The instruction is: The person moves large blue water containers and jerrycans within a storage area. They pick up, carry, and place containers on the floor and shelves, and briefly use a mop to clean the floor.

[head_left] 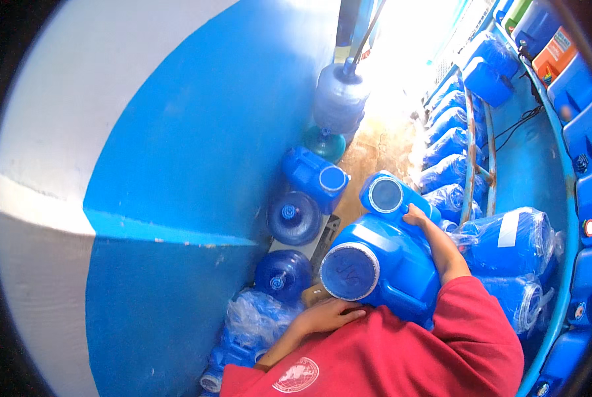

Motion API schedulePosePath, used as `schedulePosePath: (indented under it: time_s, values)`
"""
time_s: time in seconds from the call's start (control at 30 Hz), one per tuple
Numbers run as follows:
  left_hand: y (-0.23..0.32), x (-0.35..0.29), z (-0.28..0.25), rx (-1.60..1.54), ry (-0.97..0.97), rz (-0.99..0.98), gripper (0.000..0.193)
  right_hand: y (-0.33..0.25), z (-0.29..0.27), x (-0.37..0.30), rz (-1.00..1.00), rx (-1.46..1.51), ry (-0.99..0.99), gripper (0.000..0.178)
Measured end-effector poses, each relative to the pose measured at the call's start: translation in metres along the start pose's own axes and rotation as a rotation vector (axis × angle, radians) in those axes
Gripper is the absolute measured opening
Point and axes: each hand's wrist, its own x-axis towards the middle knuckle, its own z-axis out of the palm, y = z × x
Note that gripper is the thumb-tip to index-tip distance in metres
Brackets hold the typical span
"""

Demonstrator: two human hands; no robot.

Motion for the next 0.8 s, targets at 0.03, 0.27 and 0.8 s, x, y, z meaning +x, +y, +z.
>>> schedulePosePath:
  time_s: [0.03, 0.27, 0.8]
  values:
    - [-0.002, 0.008, -0.005, 0.006, 0.059, -0.027, 0.043, 0.002, -0.008, 0.009, 0.009, 0.021, 0.009, 0.053]
    - [0.003, 0.124, -0.028, -0.292, 0.091, 0.041, 0.037, 0.021, -0.058, 0.094, 0.103, 0.115, 0.022, 0.049]
    - [0.047, 0.466, -0.232, -1.175, -0.387, -0.006, 0.051, 0.053, -0.252, 0.371, 0.049, 0.201, -0.084, 0.031]
